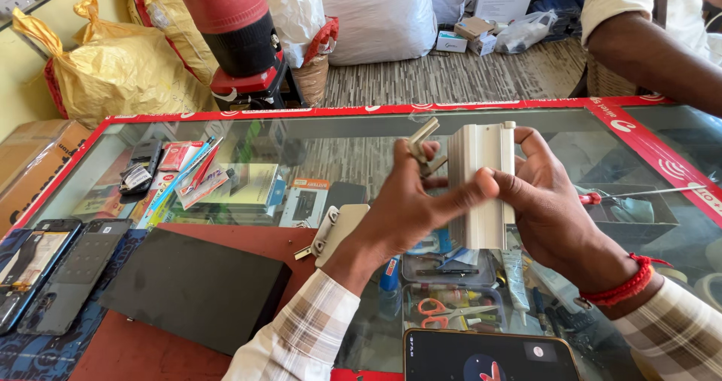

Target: The person disassembles a small white electrical device, removes its cover, and uses a red screwdriver to adjust internal components. The person then reassembles the device and places it on the counter.

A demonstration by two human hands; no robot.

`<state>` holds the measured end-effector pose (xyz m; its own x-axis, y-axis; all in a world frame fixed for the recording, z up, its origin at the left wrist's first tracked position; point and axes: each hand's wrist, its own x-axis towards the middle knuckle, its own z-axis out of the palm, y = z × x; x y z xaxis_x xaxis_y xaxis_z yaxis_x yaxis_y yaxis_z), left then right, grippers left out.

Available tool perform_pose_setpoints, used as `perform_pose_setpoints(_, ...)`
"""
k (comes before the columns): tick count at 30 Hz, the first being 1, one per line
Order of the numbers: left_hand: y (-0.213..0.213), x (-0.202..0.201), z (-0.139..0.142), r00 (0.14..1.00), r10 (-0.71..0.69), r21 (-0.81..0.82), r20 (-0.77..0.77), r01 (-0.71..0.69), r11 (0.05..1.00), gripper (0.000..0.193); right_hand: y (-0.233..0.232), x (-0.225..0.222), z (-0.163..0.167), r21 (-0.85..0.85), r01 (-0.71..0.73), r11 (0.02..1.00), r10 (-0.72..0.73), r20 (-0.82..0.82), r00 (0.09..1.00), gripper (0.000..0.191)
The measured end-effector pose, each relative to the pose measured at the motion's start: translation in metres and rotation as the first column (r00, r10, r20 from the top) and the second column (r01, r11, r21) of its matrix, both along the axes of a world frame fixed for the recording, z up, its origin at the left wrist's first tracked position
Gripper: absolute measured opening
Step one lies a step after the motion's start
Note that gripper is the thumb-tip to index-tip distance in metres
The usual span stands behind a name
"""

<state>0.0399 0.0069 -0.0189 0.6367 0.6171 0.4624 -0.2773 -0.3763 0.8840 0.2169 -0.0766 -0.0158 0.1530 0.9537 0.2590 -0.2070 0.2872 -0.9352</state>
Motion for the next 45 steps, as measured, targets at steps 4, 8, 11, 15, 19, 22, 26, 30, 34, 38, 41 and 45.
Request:
perform_pose_setpoints(4, 0.002, 0.001, 0.0, 0.989, -0.084, -0.242, -0.118, 0.054, 0.969, 0.09, -0.001, -0.002, 0.001, -0.103, 0.033, 0.994, -0.036, -0.034, 0.999, 0.073)
perform_pose_setpoints(8, 0.008, 0.002, -0.001, 0.99, 0.033, -0.3, -0.137, -0.074, 0.951, 0.068, 0.0, 0.0, 0.004, -0.166, -0.041, 0.985, 0.033, -0.053, 0.998, 0.072)
perform_pose_setpoints(11, 0.009, 0.001, -0.002, 0.991, 0.087, -0.349, -0.102, -0.117, 0.93, 0.057, 0.001, 0.002, 0.007, -0.255, -0.003, 0.967, 0.016, 0.052, 0.999, 0.068)
perform_pose_setpoints(15, 0.006, -0.001, 0.0, 0.995, 0.071, -0.36, -0.074, -0.093, 0.928, 0.055, 0.001, 0.0, 0.007, -0.292, 0.055, 0.955, -0.032, 0.081, 0.996, 0.062)
perform_pose_setpoints(19, 0.003, -0.002, 0.008, 0.999, 0.021, -0.273, -0.024, -0.027, 0.961, 0.06, 0.001, -0.002, 0.003, -0.202, 0.077, 0.976, -0.076, 0.01, 0.997, 0.053)
perform_pose_setpoints(22, -0.001, -0.001, 0.011, 0.999, 0.007, -0.281, -0.049, -0.02, 0.96, 0.064, 0.0, 0.001, 0.001, -0.149, 0.103, 0.983, -0.109, -0.031, 0.994, 0.047)
perform_pose_setpoints(26, -0.002, 0.002, 0.009, 0.987, 0.053, -0.338, -0.15, -0.102, 0.936, 0.068, 0.002, 0.002, 0.001, -0.137, 0.133, 0.982, -0.141, -0.052, 0.989, 0.043)
perform_pose_setpoints(30, 0.003, 0.001, 0.006, 0.985, -0.008, -0.351, -0.171, -0.054, 0.935, 0.073, 0.001, 0.003, 0.002, -0.113, 0.164, 0.98, -0.158, 0.053, 0.986, 0.046)
perform_pose_setpoints(34, 0.0, 0.001, 0.005, 0.989, 0.016, -0.37, -0.15, -0.071, 0.926, 0.073, 0.0, 0.005, 0.004, -0.075, 0.115, 0.99, -0.11, 0.077, 0.991, 0.053)
perform_pose_setpoints(38, -0.001, 0.0, 0.006, 0.993, 0.002, -0.374, -0.115, -0.045, 0.926, 0.069, 0.001, 0.006, 0.002, -0.071, 0.107, 0.992, -0.101, 0.075, 0.992, 0.054)
perform_pose_setpoints(41, -0.003, 0.001, 0.008, 0.993, -0.025, -0.324, -0.111, -0.012, 0.946, 0.068, 0.003, 0.008, 0.001, -0.015, 0.137, 0.99, -0.136, 0.022, 0.99, 0.049)
perform_pose_setpoints(45, -0.005, 0.001, 0.008, 0.975, -0.029, -0.24, -0.22, -0.025, 0.971, 0.07, 0.003, 0.017, 0.005, 0.043, 0.188, 0.981, -0.185, -0.069, 0.98, 0.042)
